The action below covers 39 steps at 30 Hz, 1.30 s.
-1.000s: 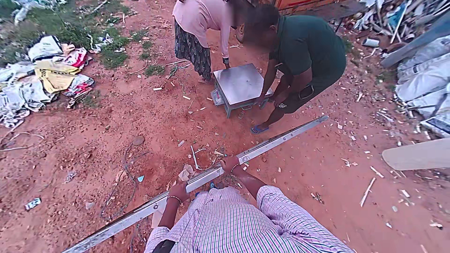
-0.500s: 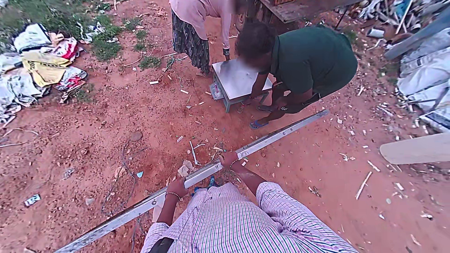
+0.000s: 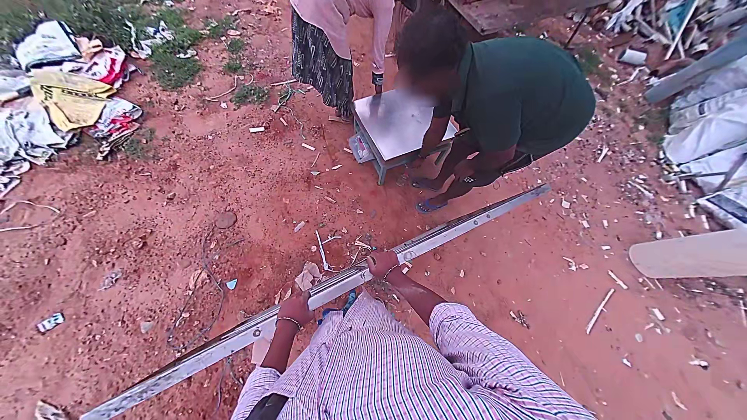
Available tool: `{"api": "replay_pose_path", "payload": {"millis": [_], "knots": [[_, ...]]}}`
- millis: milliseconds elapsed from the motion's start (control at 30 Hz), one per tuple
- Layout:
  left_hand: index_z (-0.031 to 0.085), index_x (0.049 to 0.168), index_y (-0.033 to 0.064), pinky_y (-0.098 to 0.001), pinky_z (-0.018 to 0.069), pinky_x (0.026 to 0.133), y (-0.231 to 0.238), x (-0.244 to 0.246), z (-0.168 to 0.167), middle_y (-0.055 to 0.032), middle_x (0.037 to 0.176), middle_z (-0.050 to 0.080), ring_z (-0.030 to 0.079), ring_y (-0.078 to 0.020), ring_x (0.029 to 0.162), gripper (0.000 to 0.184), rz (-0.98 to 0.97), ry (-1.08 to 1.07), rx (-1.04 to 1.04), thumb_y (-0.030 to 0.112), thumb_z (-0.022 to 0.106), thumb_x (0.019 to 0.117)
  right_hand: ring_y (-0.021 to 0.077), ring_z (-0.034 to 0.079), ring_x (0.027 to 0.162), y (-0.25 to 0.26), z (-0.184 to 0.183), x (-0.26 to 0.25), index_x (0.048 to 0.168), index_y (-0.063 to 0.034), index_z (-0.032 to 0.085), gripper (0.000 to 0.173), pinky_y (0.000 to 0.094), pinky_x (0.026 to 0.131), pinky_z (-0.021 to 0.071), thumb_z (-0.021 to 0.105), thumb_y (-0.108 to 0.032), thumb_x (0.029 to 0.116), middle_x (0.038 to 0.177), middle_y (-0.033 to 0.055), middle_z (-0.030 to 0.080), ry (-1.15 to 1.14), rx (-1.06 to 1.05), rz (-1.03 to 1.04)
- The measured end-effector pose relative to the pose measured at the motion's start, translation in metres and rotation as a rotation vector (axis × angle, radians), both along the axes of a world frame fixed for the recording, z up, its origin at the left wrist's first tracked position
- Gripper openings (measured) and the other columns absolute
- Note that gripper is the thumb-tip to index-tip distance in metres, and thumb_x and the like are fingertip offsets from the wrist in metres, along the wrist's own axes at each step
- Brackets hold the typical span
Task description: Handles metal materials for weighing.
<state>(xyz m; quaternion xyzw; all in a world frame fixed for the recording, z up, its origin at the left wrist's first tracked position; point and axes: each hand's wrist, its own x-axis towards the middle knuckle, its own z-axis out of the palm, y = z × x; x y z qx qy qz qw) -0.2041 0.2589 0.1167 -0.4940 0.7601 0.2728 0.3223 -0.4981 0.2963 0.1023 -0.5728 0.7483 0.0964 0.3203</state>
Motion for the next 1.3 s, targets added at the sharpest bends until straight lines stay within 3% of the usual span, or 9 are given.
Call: {"api": "replay_pose_path", "payload": {"millis": [133,633,1033,1300], "knots": [[0.056,0.141,0.0038,-0.0602,0.0466,0.106,0.000,0.001,-0.001,-0.0217,0.140,0.061,0.059,-0.0404,0.130,0.057,0.017,0.014,0.008,0.030,0.070,0.0920,0.0395,0.064,0.121,0.000,0.001,0.001,0.123,0.0002,0.066,0.056,0.0600,0.102,0.0438,0.029,-0.040,0.1094,0.123,0.0236,0.069,0.007,-0.008,-0.005],[0.057,0.139,0.0027,-0.0593,0.0461,0.107,-0.001,0.002,0.000,-0.0204,0.140,0.061,0.058,-0.0390,0.131,0.055,0.008,0.030,0.008,0.030,0.069,0.0928,0.0359,0.064,0.124,-0.002,-0.002,0.002,0.131,-0.0070,0.066,0.056,0.0579,0.104,0.0447,0.028,-0.042,0.1096,0.128,0.0192,0.070,0.056,0.025,0.000],[0.057,0.138,0.0014,-0.0577,0.0469,0.107,-0.001,0.005,-0.005,-0.0216,0.141,0.060,0.057,-0.0391,0.132,0.054,-0.008,0.063,0.000,0.031,0.068,0.0940,0.0354,0.066,0.121,0.000,0.003,0.005,0.125,-0.0062,0.068,0.054,0.0572,0.102,0.0469,0.028,-0.040,0.1097,0.123,0.0184,0.072,0.088,-0.001,-0.013],[0.057,0.138,0.0007,-0.0605,0.0469,0.106,0.000,0.007,-0.005,-0.0221,0.142,0.059,0.057,-0.0407,0.132,0.055,0.009,0.095,0.009,0.030,0.070,0.0929,0.0347,0.065,0.124,0.001,0.002,0.007,0.129,-0.0071,0.068,0.054,0.0562,0.103,0.0477,0.030,-0.040,0.1101,0.127,0.0181,0.070,0.117,0.000,-0.012]]}}
